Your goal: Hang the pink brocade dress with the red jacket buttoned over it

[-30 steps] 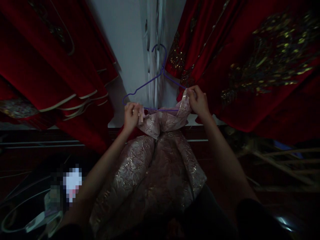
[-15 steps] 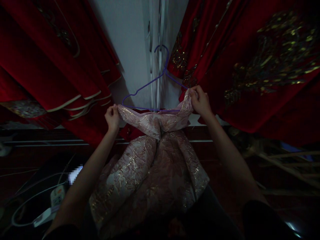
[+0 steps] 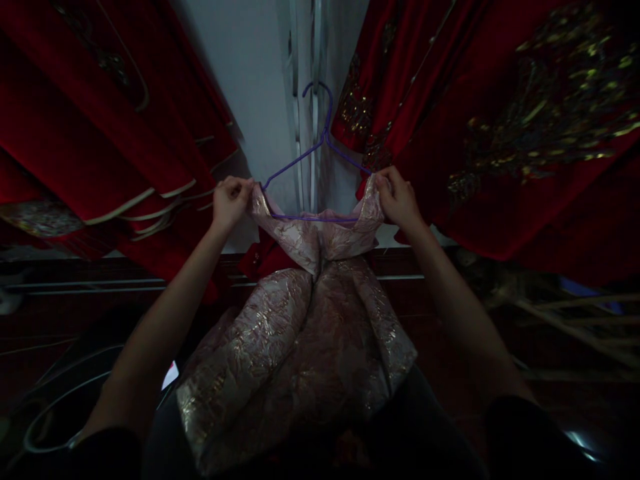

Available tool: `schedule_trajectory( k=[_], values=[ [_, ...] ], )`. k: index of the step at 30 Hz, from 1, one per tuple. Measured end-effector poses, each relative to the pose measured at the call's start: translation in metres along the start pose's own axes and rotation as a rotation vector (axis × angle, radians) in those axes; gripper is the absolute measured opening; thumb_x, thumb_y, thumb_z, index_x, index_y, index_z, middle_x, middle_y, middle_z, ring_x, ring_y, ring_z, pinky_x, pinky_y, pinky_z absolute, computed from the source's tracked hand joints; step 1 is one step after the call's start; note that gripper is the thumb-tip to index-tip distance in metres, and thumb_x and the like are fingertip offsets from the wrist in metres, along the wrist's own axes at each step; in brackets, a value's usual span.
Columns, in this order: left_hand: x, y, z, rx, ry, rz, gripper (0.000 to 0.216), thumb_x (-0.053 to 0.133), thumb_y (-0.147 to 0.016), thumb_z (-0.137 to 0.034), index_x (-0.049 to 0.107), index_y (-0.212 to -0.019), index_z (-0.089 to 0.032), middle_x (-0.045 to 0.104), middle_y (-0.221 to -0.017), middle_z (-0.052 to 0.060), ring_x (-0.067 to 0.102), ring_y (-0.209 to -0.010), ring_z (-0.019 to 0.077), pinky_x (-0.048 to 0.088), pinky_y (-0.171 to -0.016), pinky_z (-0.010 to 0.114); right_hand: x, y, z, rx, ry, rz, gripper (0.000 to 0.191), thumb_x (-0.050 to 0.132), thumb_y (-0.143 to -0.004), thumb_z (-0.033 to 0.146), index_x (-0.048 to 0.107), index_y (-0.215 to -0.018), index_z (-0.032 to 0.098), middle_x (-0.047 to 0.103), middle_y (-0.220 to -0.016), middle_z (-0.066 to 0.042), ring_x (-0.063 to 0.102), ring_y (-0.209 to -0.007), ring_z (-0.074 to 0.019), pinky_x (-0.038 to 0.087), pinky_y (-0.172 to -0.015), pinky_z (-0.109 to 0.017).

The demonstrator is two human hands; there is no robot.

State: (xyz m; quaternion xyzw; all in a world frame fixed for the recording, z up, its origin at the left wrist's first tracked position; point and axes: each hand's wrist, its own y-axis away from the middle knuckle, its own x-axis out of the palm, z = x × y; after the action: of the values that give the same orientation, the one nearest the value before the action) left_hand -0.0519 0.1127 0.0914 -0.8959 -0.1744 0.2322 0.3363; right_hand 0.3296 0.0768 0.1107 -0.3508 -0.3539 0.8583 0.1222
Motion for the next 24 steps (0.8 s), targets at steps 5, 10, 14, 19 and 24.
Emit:
schedule_trajectory(
  k=[5,10,14,19,24],
  values=[
    [0.005,-0.005,-0.016,-0.030,0.134,0.094,0.028,0.066,-0.078,-0.044,0.063,-0.072,-0.016,0.057,-0.068,0.000,0.055,-0.070,0.0131,0.046,-0.071,0.026,-0.004,0.000,0.000,-0.001,-0.007,0.011,0.043,0.035,-0.092,0.059,0.059,-0.098,0.024,0.066,-0.090,-0.004,0.061,-0.090,-0.0216,0.043,-0.090,-0.040],
    [0.025,0.039,0.034,-0.422,0.293,-0.079,0.034,0.041,-0.089,-0.047,0.057,-0.086,-0.017,0.062,-0.077,0.003,0.058,-0.065,0.0127,0.048,-0.064,0.027,-0.003,0.004,0.004,-0.005,0.005,-0.001,0.041,0.035,-0.092,0.058,0.058,-0.097,0.024,0.066,-0.088,-0.003,0.062,-0.086,-0.0210,0.043,-0.089,-0.038],
    [0.038,0.106,0.069,-0.577,-0.023,0.186,0.030,0.072,-0.066,-0.030,0.054,-0.085,-0.018,0.064,-0.089,0.006,0.061,-0.083,0.0171,0.048,-0.077,0.029,0.001,0.005,0.003,-0.008,0.011,-0.001,0.041,0.035,-0.092,0.058,0.058,-0.096,0.024,0.066,-0.086,-0.003,0.062,-0.085,-0.0207,0.044,-0.088,-0.037],
    [0.018,0.145,0.088,-0.770,-0.241,0.389,0.022,0.069,-0.069,-0.035,0.056,-0.074,-0.018,0.064,-0.075,0.006,0.062,-0.089,0.0269,0.046,-0.073,0.032,-0.001,0.002,-0.003,-0.020,0.003,0.014,0.043,0.036,-0.091,0.060,0.058,-0.097,0.024,0.065,-0.084,-0.003,0.062,-0.082,-0.0203,0.046,-0.084,-0.036],
    [-0.024,0.119,0.089,-0.903,0.001,0.503,0.039,0.072,-0.065,-0.048,0.064,-0.086,-0.016,0.068,-0.070,0.003,0.064,-0.068,0.0194,0.049,-0.062,0.028,-0.002,-0.002,-0.005,-0.031,0.000,0.034,0.046,0.034,-0.091,0.061,0.058,-0.096,0.022,0.064,-0.080,-0.003,0.061,-0.077,-0.0199,0.048,-0.079,-0.036]
  ],
)
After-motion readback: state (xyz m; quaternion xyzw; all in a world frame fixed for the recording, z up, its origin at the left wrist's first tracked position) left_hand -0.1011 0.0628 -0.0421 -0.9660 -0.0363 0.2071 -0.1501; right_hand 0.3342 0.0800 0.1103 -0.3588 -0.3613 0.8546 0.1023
